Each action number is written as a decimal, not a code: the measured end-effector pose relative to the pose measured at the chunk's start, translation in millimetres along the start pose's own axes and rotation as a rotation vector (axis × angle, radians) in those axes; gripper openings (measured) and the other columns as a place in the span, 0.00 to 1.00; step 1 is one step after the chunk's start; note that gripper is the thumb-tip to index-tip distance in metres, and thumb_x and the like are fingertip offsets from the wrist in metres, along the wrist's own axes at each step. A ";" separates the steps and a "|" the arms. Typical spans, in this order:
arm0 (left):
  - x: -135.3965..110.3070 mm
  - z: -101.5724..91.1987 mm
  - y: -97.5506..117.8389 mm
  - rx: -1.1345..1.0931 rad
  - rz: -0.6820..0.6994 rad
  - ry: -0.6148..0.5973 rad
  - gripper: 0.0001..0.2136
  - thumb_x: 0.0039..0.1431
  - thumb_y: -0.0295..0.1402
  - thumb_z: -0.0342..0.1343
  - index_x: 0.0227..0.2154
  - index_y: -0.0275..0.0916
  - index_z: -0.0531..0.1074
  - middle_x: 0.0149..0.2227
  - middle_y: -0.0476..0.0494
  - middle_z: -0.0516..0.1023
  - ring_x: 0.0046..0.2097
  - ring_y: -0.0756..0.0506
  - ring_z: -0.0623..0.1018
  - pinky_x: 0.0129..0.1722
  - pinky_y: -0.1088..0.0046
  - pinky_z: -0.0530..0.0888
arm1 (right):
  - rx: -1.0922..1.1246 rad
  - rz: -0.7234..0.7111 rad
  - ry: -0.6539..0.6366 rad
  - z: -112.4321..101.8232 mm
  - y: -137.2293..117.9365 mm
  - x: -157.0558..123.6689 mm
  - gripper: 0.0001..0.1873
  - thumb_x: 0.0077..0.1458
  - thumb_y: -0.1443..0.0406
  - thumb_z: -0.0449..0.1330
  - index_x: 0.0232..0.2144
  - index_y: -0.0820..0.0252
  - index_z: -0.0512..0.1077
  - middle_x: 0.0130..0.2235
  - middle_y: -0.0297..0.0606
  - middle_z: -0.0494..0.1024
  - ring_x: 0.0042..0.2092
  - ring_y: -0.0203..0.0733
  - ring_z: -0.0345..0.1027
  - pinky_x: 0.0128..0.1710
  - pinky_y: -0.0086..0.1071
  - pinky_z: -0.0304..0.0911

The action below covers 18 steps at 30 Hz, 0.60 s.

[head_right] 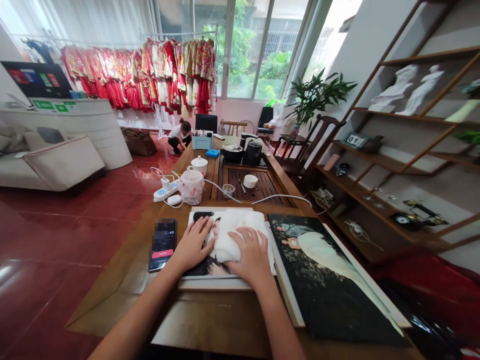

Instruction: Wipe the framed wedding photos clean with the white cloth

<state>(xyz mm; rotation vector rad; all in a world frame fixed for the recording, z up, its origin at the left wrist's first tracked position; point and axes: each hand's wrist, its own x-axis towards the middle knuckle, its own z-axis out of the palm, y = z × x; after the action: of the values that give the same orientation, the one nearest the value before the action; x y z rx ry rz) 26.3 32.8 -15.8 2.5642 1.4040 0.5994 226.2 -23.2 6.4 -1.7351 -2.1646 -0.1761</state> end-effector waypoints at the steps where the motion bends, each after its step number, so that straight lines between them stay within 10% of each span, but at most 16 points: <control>1: 0.0 0.5 -0.3 -0.002 0.001 0.002 0.26 0.65 0.41 0.43 0.63 0.38 0.53 0.66 0.39 0.54 0.67 0.41 0.52 0.65 0.56 0.51 | -0.004 0.005 0.008 0.7 2.0 7.1 0.28 0.42 0.56 0.61 0.49 0.50 0.70 0.52 0.41 0.70 0.55 0.55 0.56 0.55 0.49 0.43; 8: -0.1 2.1 -1.6 -0.005 0.010 0.007 0.26 0.65 0.41 0.43 0.64 0.40 0.53 0.66 0.40 0.55 0.67 0.41 0.52 0.65 0.55 0.51 | -0.016 0.005 0.061 6.4 6.4 27.6 0.27 0.44 0.55 0.61 0.49 0.52 0.70 0.51 0.42 0.71 0.54 0.55 0.56 0.55 0.49 0.42; 18: -0.2 2.0 -1.1 0.014 0.012 0.004 0.27 0.65 0.42 0.42 0.64 0.38 0.52 0.66 0.40 0.54 0.67 0.40 0.52 0.65 0.56 0.50 | 0.027 -0.002 0.014 -0.5 -7.2 -29.6 0.32 0.40 0.57 0.63 0.51 0.49 0.69 0.53 0.41 0.71 0.56 0.56 0.56 0.58 0.51 0.40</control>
<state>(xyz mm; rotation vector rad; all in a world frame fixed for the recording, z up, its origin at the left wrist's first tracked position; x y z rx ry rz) 26.2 33.3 -17.9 2.5856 1.3994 0.5997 224.7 -52.3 -2.7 -1.7116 -2.1489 -0.1585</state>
